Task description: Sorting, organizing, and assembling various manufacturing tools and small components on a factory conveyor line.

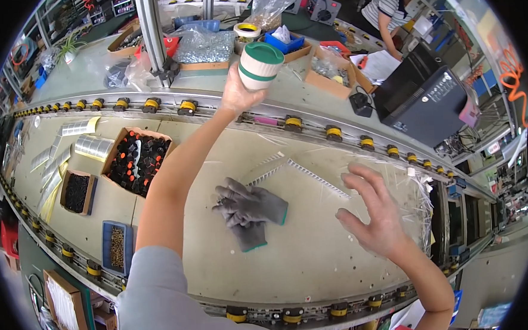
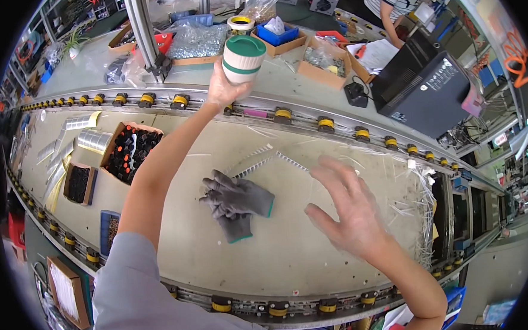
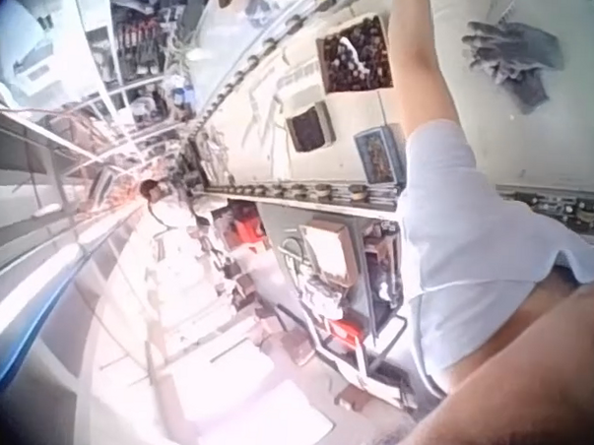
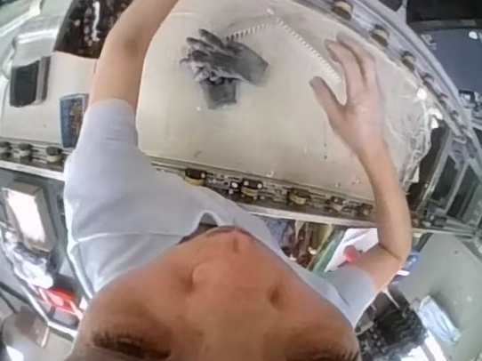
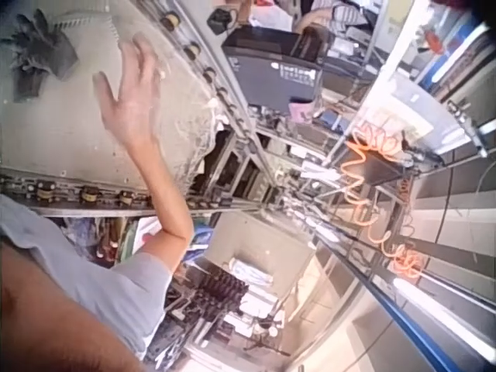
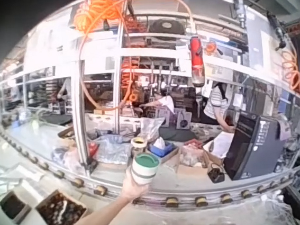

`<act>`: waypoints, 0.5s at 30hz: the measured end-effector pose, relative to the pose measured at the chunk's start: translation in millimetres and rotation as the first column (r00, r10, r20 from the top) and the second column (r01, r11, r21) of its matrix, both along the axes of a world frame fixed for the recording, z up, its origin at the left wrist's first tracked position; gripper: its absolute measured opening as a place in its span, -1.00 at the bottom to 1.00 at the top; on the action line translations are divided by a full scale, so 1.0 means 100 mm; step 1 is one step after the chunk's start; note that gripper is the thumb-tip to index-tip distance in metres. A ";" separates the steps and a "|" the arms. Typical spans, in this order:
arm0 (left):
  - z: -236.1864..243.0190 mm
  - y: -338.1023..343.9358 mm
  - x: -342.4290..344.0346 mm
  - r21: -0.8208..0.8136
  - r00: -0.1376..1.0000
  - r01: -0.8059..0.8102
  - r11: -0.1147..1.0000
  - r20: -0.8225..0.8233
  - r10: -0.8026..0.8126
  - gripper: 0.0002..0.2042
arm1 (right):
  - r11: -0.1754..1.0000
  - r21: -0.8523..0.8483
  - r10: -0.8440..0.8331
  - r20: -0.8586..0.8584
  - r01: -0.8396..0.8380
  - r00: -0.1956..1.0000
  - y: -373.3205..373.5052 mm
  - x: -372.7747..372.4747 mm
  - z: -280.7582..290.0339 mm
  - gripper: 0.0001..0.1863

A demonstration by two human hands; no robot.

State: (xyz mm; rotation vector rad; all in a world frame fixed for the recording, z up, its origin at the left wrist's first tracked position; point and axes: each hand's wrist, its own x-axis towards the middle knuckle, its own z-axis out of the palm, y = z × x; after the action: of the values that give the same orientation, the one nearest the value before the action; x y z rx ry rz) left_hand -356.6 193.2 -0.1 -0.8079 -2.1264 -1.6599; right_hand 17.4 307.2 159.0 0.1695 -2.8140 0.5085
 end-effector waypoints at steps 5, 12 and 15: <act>-0.27 0.24 -0.59 0.093 0.994 -0.064 0.994 0.096 0.055 -0.02 | 0.981 0.096 0.161 0.076 -0.168 0.984 0.14 -0.38 -0.26 -0.47; -0.30 0.16 -0.69 -0.042 0.974 -0.209 0.977 0.078 0.211 -0.01 | 0.999 -0.038 -0.021 0.104 0.025 0.994 -0.10 0.44 -0.60 -0.50; -0.54 -0.26 -0.22 -0.454 0.941 -0.338 0.825 -0.170 0.292 -0.10 | 0.972 -0.119 -0.179 0.169 0.201 0.969 -0.47 1.09 -0.72 -0.58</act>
State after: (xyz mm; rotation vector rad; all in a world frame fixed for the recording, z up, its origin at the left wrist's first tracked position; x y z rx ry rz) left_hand -378.2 166.8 -54.1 -0.5938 -2.4754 -0.9199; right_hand 126.6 260.3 87.4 -0.1755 -2.8935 0.6917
